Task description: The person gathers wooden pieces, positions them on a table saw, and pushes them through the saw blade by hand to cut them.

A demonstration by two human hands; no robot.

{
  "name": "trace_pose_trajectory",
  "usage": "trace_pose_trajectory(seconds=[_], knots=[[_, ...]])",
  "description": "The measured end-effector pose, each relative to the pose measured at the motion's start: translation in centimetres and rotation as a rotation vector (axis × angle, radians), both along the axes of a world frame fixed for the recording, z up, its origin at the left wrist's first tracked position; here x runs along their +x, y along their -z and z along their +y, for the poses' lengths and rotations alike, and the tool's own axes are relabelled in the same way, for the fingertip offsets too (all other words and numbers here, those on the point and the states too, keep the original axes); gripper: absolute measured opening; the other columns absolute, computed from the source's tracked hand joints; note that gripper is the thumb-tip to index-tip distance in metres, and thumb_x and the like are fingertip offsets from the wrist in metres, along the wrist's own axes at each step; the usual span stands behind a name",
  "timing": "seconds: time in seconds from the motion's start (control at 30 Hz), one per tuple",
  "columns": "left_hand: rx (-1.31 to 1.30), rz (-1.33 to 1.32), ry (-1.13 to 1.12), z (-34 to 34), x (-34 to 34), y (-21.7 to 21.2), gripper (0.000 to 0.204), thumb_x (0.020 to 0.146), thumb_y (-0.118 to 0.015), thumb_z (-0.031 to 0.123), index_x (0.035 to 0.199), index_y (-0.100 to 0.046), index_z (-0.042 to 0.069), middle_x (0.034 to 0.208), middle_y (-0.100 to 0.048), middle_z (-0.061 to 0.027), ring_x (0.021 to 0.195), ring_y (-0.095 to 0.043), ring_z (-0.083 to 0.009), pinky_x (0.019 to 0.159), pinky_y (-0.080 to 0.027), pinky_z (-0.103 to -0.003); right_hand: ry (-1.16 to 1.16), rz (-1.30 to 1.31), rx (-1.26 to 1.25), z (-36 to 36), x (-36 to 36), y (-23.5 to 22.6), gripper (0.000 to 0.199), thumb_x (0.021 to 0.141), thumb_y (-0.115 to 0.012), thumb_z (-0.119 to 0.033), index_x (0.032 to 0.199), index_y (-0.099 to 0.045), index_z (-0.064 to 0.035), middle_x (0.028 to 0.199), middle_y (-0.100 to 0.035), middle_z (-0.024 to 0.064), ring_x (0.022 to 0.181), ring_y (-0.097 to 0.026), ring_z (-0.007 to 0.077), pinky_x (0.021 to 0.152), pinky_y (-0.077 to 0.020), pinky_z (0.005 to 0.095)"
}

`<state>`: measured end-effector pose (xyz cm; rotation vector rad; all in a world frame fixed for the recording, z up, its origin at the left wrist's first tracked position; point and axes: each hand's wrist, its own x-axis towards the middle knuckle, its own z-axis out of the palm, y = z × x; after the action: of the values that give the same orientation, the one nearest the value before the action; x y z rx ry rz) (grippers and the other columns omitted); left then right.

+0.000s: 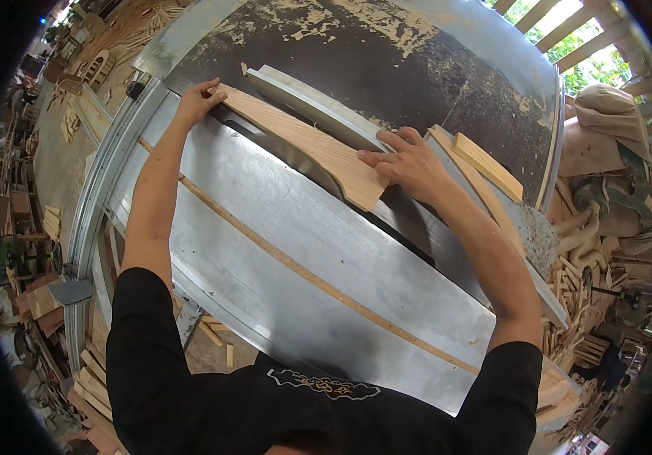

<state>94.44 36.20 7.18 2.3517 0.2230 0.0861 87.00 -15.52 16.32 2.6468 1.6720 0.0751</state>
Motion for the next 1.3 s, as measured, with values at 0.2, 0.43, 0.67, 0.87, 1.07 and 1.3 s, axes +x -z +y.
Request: trace_pose_trajectory(seconds=[0.2,0.43,0.67,0.87,1.07,1.3], knots=[[0.013,-0.017,-0.011,1.1,0.2,-0.1,0.062,0.08,-0.081,0.037,0.134,-0.063,0.012,0.127,-0.067,-0.0152,0.115,-0.065,-0.0268,0.1,-0.048,-0.034,-0.017,-0.021,0.03,1.1,0.6,0.3,0.01,0.081,-0.07,-0.016,0.071,-0.069,-0.0144,0.134,-0.063,-0.0142,0.133,-0.047,0.0221,0.11,-0.0344,0.0404],[0.031,-0.016,-0.025,1.3,0.3,-0.5,0.063,0.08,-0.082,0.038,0.135,-0.063,0.012,0.125,-0.068,-0.0158,0.113,-0.066,-0.0275,0.098,-0.049,-0.034,-0.035,-0.06,-0.011,1.9,1.1,0.3,0.01,0.081,-0.071,-0.018,0.072,-0.069,-0.0141,0.134,-0.063,-0.0143,0.133,-0.047,0.0225,0.11,-0.0342,0.0409],[0.051,-0.057,-0.024,2.2,0.9,0.5,0.062,0.08,-0.081,0.036,0.135,-0.063,0.014,0.125,-0.068,-0.0172,0.112,-0.066,-0.0283,0.097,-0.049,-0.034,-0.059,-0.071,0.004,2.6,1.4,0.0,0.012,0.081,-0.07,-0.02,0.071,-0.068,-0.0136,0.134,-0.063,-0.014,0.132,-0.047,0.0212,0.109,-0.0344,0.0413],[-0.043,-0.097,-0.003,3.0,1.2,1.6,0.054,0.083,-0.079,0.032,0.132,-0.065,0.014,0.125,-0.068,-0.0168,0.114,-0.065,-0.0285,0.099,-0.048,-0.034,-0.057,-0.087,-0.012,3.2,1.5,0.2,0.01,0.081,-0.069,-0.021,0.074,-0.071,-0.0141,0.134,-0.064,-0.014,0.132,-0.047,0.0212,0.108,-0.0347,0.0412],[0.094,-0.246,0.04,3.5,1.4,2.0,0.037,0.084,-0.078,0.025,0.12,-0.073,0.017,0.128,-0.063,-0.015,0.118,-0.06,-0.0298,0.1,-0.047,-0.036,-0.068,-0.066,-0.014,3.9,1.8,-0.1,0.007,0.08,-0.07,-0.02,0.077,-0.072,-0.0139,0.135,-0.063,-0.0143,0.131,-0.048,0.0212,0.108,-0.0347,0.0411],[0.269,-0.267,0.022,2.2,1.5,0.8,0.033,0.087,-0.074,0.02,0.119,-0.073,0.015,0.133,-0.059,-0.0155,0.119,-0.059,-0.031,0.101,-0.047,-0.039,-0.049,-0.048,-0.047,4.4,2.0,-0.5,0.005,0.081,-0.069,-0.017,0.078,-0.072,-0.0139,0.135,-0.062,-0.0145,0.132,-0.048,0.0213,0.109,-0.0345,0.0417]])
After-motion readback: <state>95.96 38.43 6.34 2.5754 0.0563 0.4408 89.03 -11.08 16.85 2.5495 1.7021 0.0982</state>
